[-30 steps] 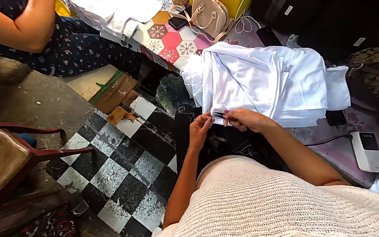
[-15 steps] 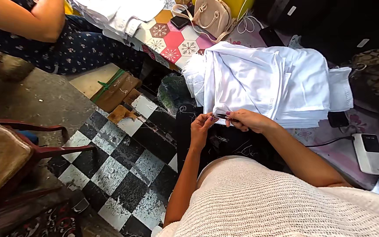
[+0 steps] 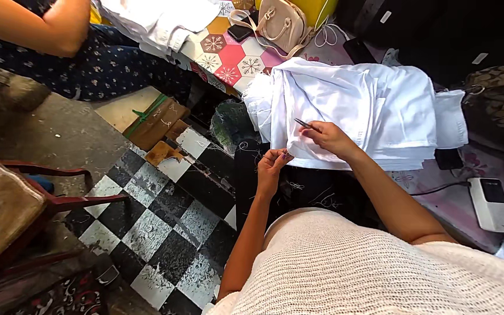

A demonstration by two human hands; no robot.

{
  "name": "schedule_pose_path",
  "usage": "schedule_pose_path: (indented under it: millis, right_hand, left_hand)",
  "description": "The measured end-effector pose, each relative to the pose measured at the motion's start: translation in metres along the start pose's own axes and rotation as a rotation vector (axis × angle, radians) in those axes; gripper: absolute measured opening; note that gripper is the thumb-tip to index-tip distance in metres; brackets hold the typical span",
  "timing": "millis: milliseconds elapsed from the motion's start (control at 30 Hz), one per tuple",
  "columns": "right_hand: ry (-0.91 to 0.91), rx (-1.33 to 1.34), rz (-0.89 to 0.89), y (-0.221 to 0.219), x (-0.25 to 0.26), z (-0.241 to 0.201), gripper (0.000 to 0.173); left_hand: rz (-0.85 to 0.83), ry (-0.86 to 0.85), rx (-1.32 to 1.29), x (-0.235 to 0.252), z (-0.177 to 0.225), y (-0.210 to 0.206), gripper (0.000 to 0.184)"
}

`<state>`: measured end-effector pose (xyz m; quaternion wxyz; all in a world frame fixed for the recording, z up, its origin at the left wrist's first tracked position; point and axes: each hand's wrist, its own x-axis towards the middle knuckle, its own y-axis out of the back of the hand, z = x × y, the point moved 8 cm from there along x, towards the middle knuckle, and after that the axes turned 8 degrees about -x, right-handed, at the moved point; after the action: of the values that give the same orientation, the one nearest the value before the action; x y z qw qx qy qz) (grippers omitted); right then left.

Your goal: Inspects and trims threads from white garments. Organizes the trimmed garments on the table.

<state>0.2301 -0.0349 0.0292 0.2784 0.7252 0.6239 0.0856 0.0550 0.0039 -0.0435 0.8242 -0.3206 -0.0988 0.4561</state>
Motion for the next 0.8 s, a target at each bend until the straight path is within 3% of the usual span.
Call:
schedule_pose_path:
  millis: [100, 167, 233, 300, 367, 467, 567, 667, 733, 800]
  right_hand:
    - [-0.071, 0.135, -0.120, -0.019, 0.014, 0.004, 0.011]
    - [-0.022, 0.154, -0.061, -0.013, 0.013, 0.001, 0.009]
    - [0.095, -0.008, 0.144, 0.027, 0.004, -0.005, 0.014]
    - [0.149, -0.131, 0.439, 0.094, -0.017, -0.003, 0.016]
    - [0.044, -0.183, 0.764, 0.167, -0.055, 0.009, 0.019]
    - [-0.019, -0.251, 1.074, 0.217, -0.102, 0.006, 0.014]
    - [0.059, -0.313, 0.992, 0.189, -0.093, -0.016, 0.017]
    - [0.110, -0.461, 0.875, 0.144, -0.045, 0.002, 0.020]
    - [-0.019, -0.620, 0.775, 0.127, -0.011, 0.044, 0.025]
    - [-0.246, -0.663, 0.617, 0.121, 0.012, 0.087, 0.028]
  left_hand:
    - [-0.037, 0.007, 0.001, 0.003, 0.001, -0.008, 0.009]
    - [-0.081, 0.012, 0.037, 0.000, 0.006, -0.010, 0.009]
    - [-0.092, 0.001, 0.151, -0.002, 0.013, -0.003, 0.009]
    - [0.002, -0.049, 0.459, -0.003, 0.023, 0.018, 0.011]
    - [0.098, -0.084, 0.937, -0.003, 0.034, 0.037, 0.027]
    - [0.109, -0.220, 1.197, 0.003, 0.044, 0.022, 0.043]
    - [-0.028, -0.436, 1.192, 0.008, 0.031, -0.030, 0.041]
    - [-0.357, -0.424, 1.224, 0.010, -0.022, -0.082, 0.039]
    - [-0.578, -0.331, 1.352, 0.006, -0.064, -0.096, 0.046]
    - [-0.648, -0.414, 1.475, 0.000, -0.085, -0.090, 0.054]
